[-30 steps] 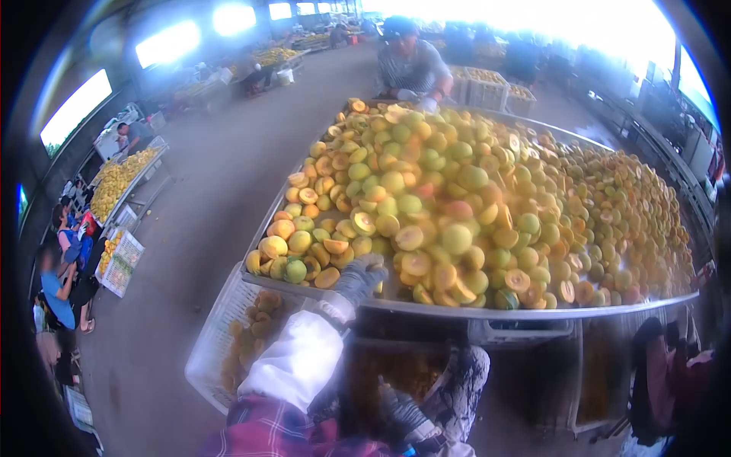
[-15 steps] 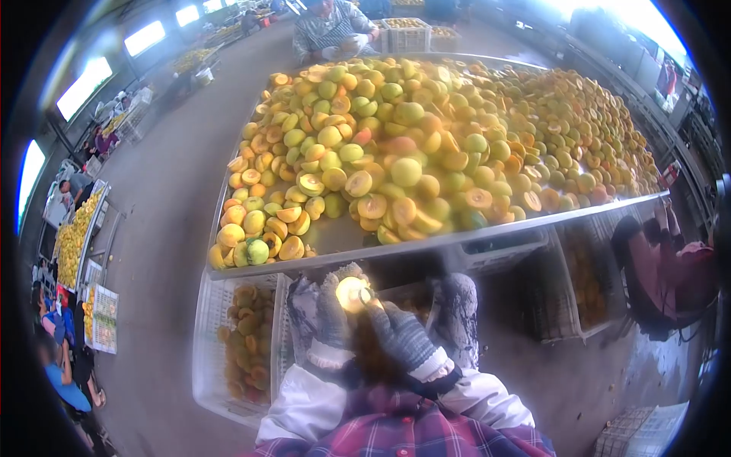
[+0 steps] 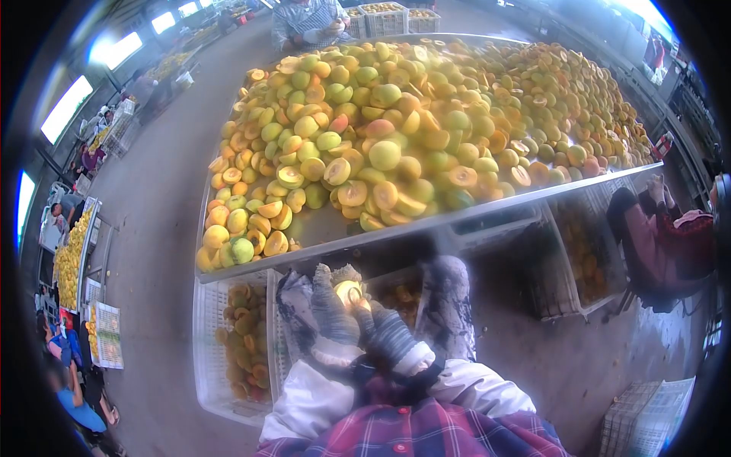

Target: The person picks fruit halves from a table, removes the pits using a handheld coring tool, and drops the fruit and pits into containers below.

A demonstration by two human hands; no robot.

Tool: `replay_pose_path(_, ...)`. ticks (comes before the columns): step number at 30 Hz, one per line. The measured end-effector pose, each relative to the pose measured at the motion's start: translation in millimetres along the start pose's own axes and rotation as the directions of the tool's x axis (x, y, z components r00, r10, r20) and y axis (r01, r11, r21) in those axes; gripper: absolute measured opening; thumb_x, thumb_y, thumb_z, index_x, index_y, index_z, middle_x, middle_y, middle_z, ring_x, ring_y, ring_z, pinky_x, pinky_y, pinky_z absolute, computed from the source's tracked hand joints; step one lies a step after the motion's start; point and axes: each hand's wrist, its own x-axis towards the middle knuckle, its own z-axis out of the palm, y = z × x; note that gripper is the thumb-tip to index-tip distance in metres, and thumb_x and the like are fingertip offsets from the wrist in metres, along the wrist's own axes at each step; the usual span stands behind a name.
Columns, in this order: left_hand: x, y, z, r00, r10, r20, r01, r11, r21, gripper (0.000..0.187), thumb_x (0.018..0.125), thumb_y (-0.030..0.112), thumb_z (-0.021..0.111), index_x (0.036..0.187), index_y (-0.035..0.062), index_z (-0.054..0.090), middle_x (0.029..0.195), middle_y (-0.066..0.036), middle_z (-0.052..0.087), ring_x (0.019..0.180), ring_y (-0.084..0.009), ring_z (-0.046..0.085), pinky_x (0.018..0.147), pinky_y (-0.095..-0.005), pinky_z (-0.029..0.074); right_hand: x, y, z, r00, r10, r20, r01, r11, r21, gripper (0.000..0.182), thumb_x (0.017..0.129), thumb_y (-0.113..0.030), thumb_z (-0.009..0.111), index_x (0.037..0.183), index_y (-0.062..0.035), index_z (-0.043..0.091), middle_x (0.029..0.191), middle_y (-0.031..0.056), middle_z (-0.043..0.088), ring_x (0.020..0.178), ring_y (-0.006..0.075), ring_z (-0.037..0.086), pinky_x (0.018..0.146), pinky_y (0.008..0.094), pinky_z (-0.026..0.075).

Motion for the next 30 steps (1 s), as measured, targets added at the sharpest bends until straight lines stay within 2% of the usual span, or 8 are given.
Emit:
replay_pose_path(2,23,-47,-8,0.356,0.923,0.145,-0.880,0.279,0.384,0.027,0.092,0.026,0.061,0.101,0.0007,0.066,0.090,-0.012,0.067,0.076,-0.0213,0.064,0.067,-0.0295,0.054,-3,-1,-7,0.996,0.047,0.076,-0.050,0.998,0.045,0.090,0.079,-0.019,0.062,0.149,0.0063,0.012,0.136,0.0374,0.036,0.116,0.0487,0.048,0.099,0.0481,0.042)
replay_pose_path(8,46,-96,-47,0.850,0.280,0.447,-0.365,0.924,0.114,0.036,0.093,0.016,0.058,0.123,-0.0043,0.054,0.100,-0.013,0.065,0.083,-0.0206,0.064,0.075,-0.0321,0.055,-10,-1,-3,0.985,0.171,-0.039,-0.140,0.903,0.407,0.055,0.087,-0.019,0.053,0.132,0.0034,0.031,0.119,0.0308,0.045,0.102,0.0457,0.051,0.088,0.0482,0.042)
replay_pose_path(15,36,-62,-35,0.441,0.680,0.586,-0.896,0.292,0.336,0.051,0.089,0.024,0.058,0.131,-0.0022,0.047,0.102,-0.012,0.065,0.082,-0.0231,0.064,0.079,-0.0323,0.053,-8,14,11,0.826,-0.216,-0.521,0.228,0.973,-0.041,0.034,0.087,-0.005,0.052,0.120,0.0005,0.049,0.089,0.0270,0.061,0.073,0.0450,0.060,0.063,0.0486,0.050)
replay_pose_path(17,49,-50,-32,0.805,-0.327,0.496,0.233,0.942,0.242,0.046,0.089,0.027,0.056,0.124,-0.0027,0.053,0.097,-0.012,0.066,0.079,-0.0222,0.064,0.076,-0.0326,0.053,-12,4,-6,0.855,-0.226,-0.467,0.244,0.970,-0.024,0.033,0.087,-0.005,0.052,0.119,0.0011,0.050,0.090,0.0271,0.061,0.073,0.0451,0.060,0.062,0.0486,0.050)
replay_pose_path(20,9,-36,-14,0.277,0.793,0.543,-0.959,0.194,0.205,0.036,0.094,0.031,0.052,0.104,-0.0012,0.064,0.085,-0.011,0.067,0.074,-0.0208,0.064,0.072,-0.0316,0.052,-17,7,-10,0.887,-0.246,-0.391,0.235,0.969,-0.077,0.032,0.088,-0.006,0.053,0.119,0.0013,0.050,0.092,0.0249,0.062,0.075,0.0422,0.062,0.063,0.0465,0.050)
replay_pose_path(23,-14,-2,1,0.924,0.071,0.375,-0.188,0.939,0.288,0.039,0.096,0.032,0.048,0.086,0.0002,0.067,0.075,-0.010,0.066,0.073,-0.0194,0.064,0.070,-0.0316,0.051,-16,12,-5,0.952,-0.048,-0.304,0.117,0.970,0.213,0.033,0.091,-0.013,0.056,0.121,0.0011,0.051,0.094,0.0194,0.065,0.082,0.0337,0.065,0.070,0.0409,0.051)
replay_pose_path(27,12,18,-7,0.706,0.012,0.708,-0.365,0.863,0.349,0.037,0.096,0.029,0.049,0.084,0.0008,0.068,0.071,-0.011,0.065,0.070,-0.0192,0.063,0.070,-0.0304,0.051,-7,14,4,0.997,-0.008,-0.079,0.054,0.806,0.590,0.029,0.097,-0.021,0.056,0.117,0.0006,0.059,0.101,0.0120,0.066,0.093,0.0209,0.063,0.083,0.0320,0.049)
replay_pose_path(30,38,-3,-12,0.605,-0.046,0.795,-0.479,0.776,0.410,0.036,0.097,0.027,0.048,0.084,0.0012,0.068,0.072,-0.011,0.066,0.069,-0.0191,0.063,0.070,-0.0294,0.051,-13,0,-23,0.921,-0.388,0.010,0.299,0.693,-0.656,0.055,0.087,-0.024,0.061,0.128,0.0036,0.039,0.110,0.0226,0.056,0.103,0.0357,0.055,0.091,0.0390,0.045)
